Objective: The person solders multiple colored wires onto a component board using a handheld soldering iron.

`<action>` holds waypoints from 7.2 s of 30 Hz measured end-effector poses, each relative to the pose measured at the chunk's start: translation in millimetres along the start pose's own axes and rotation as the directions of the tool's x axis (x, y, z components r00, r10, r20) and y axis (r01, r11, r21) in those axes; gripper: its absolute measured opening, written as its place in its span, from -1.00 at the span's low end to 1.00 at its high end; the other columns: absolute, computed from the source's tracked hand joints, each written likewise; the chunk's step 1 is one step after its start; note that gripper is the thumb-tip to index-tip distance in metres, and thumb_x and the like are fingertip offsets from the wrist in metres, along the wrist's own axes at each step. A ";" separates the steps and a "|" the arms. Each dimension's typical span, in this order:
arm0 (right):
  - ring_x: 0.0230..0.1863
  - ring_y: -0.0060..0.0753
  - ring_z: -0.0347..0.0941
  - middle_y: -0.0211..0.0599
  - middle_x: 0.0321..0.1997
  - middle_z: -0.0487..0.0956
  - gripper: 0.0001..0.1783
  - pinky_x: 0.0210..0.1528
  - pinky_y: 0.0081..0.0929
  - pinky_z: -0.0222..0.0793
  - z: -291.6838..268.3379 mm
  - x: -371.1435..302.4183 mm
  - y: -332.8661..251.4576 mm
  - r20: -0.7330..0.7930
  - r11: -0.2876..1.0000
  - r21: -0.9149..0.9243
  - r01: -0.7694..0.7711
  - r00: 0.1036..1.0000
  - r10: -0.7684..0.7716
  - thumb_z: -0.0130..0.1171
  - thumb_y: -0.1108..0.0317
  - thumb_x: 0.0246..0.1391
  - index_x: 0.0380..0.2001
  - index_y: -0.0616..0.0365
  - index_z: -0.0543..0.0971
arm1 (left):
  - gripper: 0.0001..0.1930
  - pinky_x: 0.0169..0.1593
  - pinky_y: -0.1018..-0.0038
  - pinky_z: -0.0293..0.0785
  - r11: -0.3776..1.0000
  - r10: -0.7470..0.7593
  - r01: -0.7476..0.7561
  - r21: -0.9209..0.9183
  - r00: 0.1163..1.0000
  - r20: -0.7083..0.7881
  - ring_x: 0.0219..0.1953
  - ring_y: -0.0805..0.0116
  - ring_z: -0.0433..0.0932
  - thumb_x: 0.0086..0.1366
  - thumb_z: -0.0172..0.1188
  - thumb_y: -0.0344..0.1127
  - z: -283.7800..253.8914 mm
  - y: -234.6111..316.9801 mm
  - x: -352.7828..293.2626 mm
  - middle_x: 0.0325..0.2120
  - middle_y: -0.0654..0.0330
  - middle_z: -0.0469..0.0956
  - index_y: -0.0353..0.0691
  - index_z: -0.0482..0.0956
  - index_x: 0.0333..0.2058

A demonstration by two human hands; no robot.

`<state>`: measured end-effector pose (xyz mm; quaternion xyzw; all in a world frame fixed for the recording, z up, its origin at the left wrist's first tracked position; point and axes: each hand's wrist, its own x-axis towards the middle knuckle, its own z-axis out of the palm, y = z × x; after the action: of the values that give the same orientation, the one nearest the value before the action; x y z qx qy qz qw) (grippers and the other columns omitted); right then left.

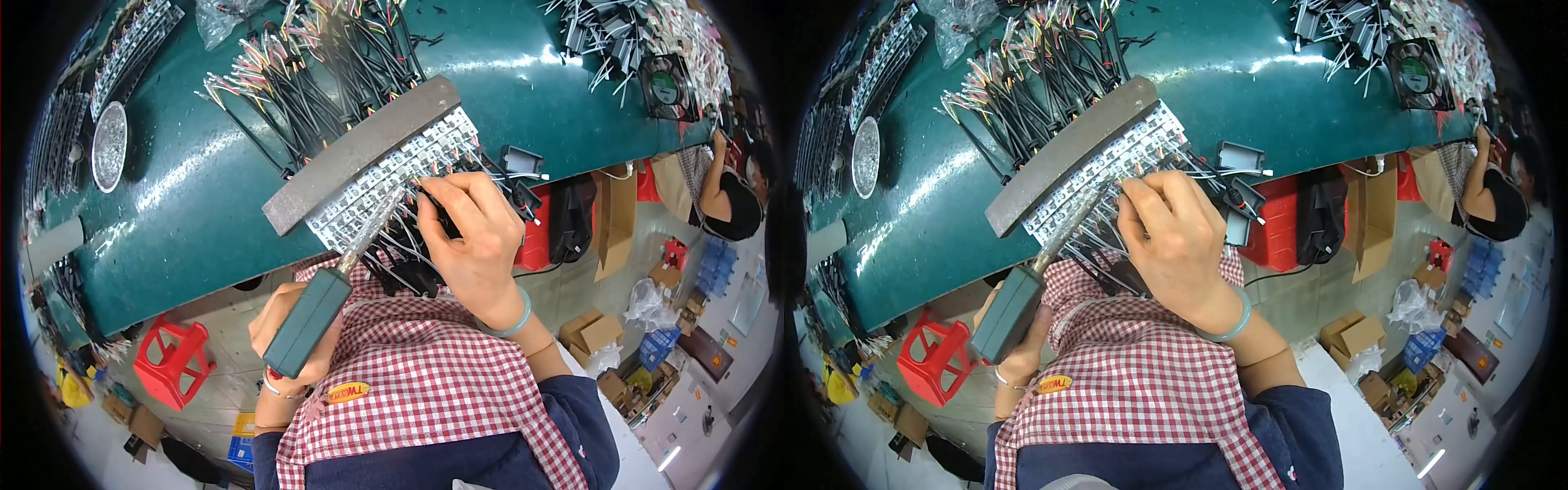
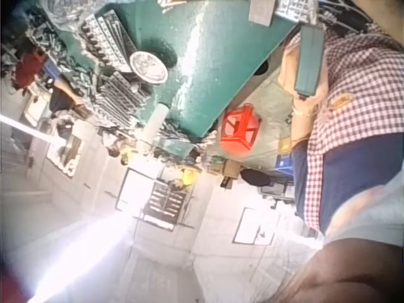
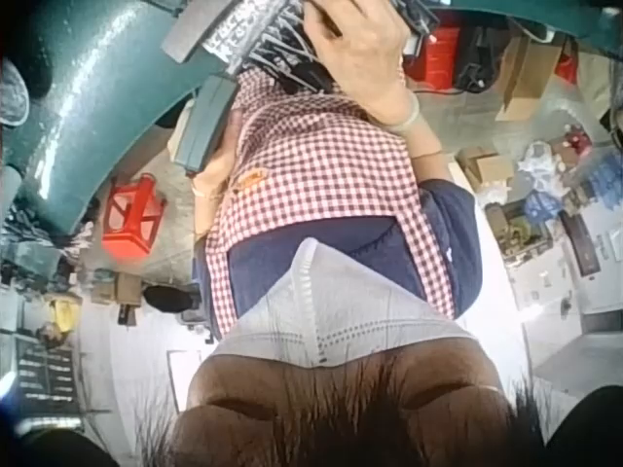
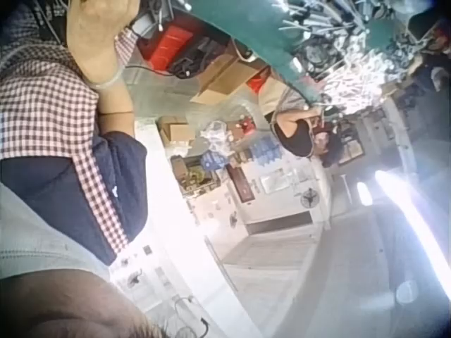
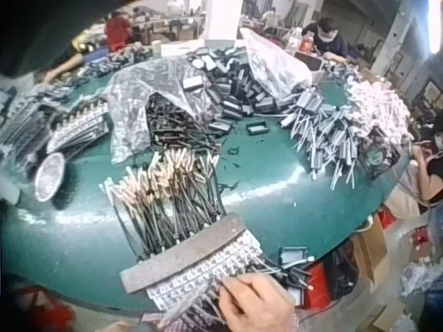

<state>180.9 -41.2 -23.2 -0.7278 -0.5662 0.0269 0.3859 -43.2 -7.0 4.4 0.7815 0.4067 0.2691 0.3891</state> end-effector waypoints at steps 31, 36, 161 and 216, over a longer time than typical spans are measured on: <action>-0.42 -0.27 0.53 -0.28 -0.39 0.53 -0.76 -0.43 -0.42 0.45 -0.3 0.6 -1.3 0.007 0.996 0.056 -0.070 0.998 0.069 0.36 0.60 -0.22 -0.37 0.22 0.62 | -0.76 -0.39 0.39 0.58 0.995 0.065 -0.061 0.076 0.997 -0.048 -0.44 0.08 0.64 -0.22 0.30 -0.61 -2.7 -5.5 -4.1 -0.46 -0.01 0.59 -0.43 0.63 -0.44; -0.42 -0.25 0.55 -0.28 -0.38 0.56 -0.77 -0.41 -0.42 0.47 -0.9 -0.7 -1.4 0.020 0.984 0.106 -0.143 0.990 0.142 0.37 0.59 -0.19 -0.36 0.19 0.62 | -0.75 -0.38 0.40 0.58 0.998 0.025 -0.021 0.066 0.998 -0.061 -0.43 0.08 0.64 -0.22 0.30 -0.61 -1.7 -6.4 -6.4 -0.45 -0.03 0.60 -0.44 0.63 -0.43; -0.27 -0.11 0.45 -0.14 -0.31 0.49 -0.77 -0.23 -0.25 0.38 -20.0 -15.7 -3.4 0.087 1.000 0.002 0.016 0.996 -0.017 0.26 0.67 -0.11 -0.29 0.31 0.61 | -0.67 -0.51 0.58 0.39 0.844 -0.419 -0.019 -0.536 0.599 -0.682 -0.54 0.51 0.51 0.08 0.32 -0.58 -38.3 -60.9 18.1 -0.31 0.15 0.63 -0.39 0.59 -0.12; -0.13 -0.38 0.54 -0.16 -0.10 0.56 -0.57 -0.06 -0.50 0.48 -39.1 -2.3 -41.2 0.457 0.695 0.640 -0.327 0.889 -0.002 0.37 0.63 -0.12 -0.09 0.35 0.57 | -0.55 -0.29 0.47 0.58 0.736 -0.115 -0.008 -0.677 0.984 -0.137 -0.31 0.37 0.59 0.06 0.34 -0.69 16.9 6.0 34.1 -0.18 0.04 0.58 -0.45 0.50 -0.03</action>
<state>165.6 -61.4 27.6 -0.5504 -0.5139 0.4319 0.4965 -10.4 13.1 3.5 0.5497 0.3355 0.4521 0.6171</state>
